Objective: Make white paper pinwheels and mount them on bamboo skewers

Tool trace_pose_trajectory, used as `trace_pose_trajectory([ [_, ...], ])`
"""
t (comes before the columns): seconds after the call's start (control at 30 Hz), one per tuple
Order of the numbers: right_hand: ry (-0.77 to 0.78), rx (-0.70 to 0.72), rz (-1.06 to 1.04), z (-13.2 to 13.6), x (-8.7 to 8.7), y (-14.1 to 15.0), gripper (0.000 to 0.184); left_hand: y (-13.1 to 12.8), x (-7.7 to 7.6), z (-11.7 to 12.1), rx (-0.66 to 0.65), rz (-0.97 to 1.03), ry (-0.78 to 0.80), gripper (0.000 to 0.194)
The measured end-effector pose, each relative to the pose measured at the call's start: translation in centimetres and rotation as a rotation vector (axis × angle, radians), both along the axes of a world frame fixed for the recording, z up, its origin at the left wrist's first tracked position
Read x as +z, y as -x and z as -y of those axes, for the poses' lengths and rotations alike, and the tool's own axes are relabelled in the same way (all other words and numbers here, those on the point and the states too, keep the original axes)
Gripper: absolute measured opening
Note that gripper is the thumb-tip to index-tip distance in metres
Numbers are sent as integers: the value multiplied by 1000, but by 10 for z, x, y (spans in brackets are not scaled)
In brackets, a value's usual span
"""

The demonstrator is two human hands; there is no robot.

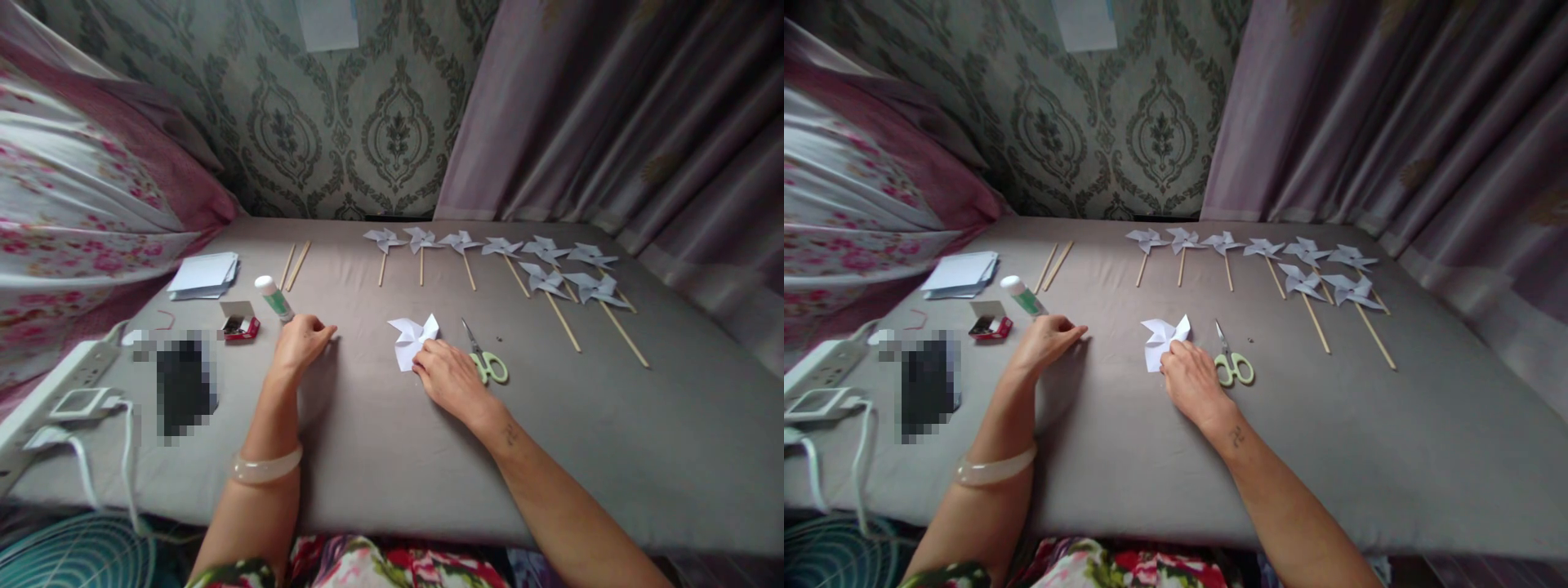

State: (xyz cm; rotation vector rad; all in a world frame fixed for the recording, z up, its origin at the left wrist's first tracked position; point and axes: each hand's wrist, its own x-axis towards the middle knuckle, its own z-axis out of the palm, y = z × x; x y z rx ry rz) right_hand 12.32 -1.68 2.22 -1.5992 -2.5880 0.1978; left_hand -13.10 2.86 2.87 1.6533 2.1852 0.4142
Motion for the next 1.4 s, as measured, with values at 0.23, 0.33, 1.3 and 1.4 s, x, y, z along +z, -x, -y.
trace_pose_trajectory([
  [0.23, -19, 44, 19, 1, -1, -1, 19, -61, -14, 7, -627, 225, -290, 21],
  [0.33, -26, 56, 34, 0, -6, -2, 21, -76, -26, 11, -758, 155, -293, 19],
  [1.3, -57, 112, 52, -4, -6, -1, 25, -80, -35, 12, -782, 235, -265, 25],
  [1.4, -46, 117, 37, -7, -6, -2, 23, -80, -34, 12, -784, 228, -264, 27],
])
